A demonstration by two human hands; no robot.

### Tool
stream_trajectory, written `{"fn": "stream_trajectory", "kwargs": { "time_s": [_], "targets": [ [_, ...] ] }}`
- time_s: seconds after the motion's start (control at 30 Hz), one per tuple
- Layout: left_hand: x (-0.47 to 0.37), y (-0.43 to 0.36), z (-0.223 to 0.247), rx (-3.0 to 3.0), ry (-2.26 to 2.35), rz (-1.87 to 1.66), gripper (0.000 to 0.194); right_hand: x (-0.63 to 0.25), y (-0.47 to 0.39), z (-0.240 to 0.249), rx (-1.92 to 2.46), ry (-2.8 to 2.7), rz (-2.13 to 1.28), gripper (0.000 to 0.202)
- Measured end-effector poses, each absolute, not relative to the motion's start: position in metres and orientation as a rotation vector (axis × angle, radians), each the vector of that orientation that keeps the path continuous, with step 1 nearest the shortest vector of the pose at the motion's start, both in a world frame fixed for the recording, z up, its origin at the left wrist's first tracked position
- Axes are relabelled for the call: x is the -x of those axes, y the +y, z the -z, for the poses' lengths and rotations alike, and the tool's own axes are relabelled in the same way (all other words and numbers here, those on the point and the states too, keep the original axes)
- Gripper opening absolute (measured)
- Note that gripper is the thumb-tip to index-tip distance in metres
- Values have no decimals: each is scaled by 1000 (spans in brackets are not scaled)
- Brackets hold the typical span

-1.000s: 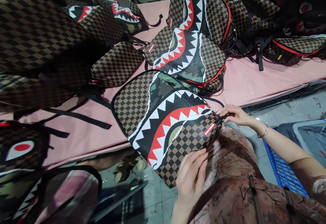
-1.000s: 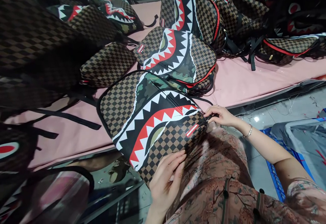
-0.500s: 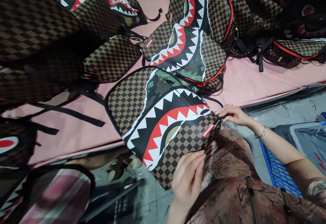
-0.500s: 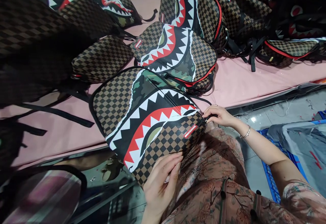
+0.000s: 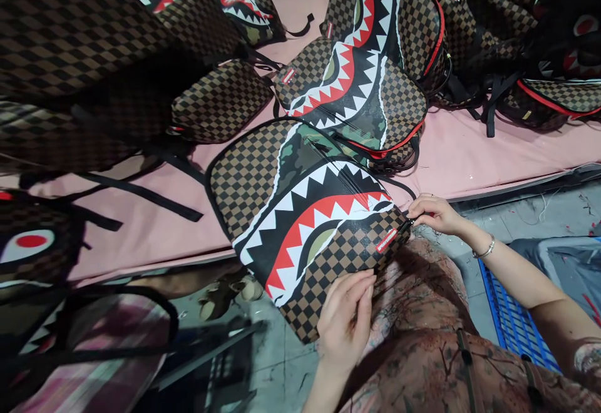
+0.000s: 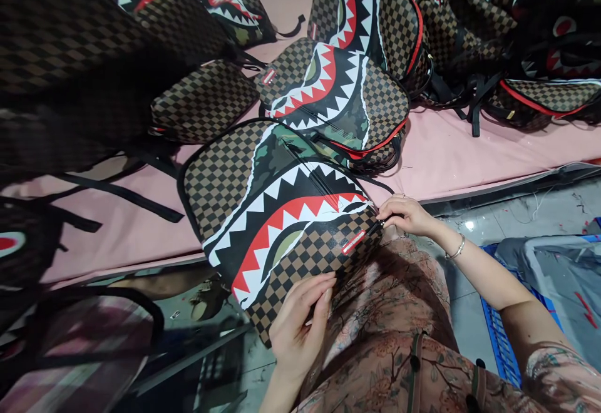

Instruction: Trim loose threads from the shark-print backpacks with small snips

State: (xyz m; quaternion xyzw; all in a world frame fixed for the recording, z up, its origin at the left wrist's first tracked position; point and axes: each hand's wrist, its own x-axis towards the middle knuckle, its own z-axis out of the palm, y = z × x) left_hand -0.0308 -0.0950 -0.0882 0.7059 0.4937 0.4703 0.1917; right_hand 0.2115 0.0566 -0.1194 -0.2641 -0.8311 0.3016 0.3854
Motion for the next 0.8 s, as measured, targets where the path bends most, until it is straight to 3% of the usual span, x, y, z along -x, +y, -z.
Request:
{"fn": "stream_trajectory", "kwargs": {
  "time_s": [0.4, 0.8],
  "targets": [
    [30, -93, 89, -1911, 1452, -1379, 20, -219, 53, 119, 745, -2072, -930, 12],
    [30, -92, 89, -1895, 1449, -1407, 19, -200, 53, 98, 602, -2259, -771, 13]
  ]
}}
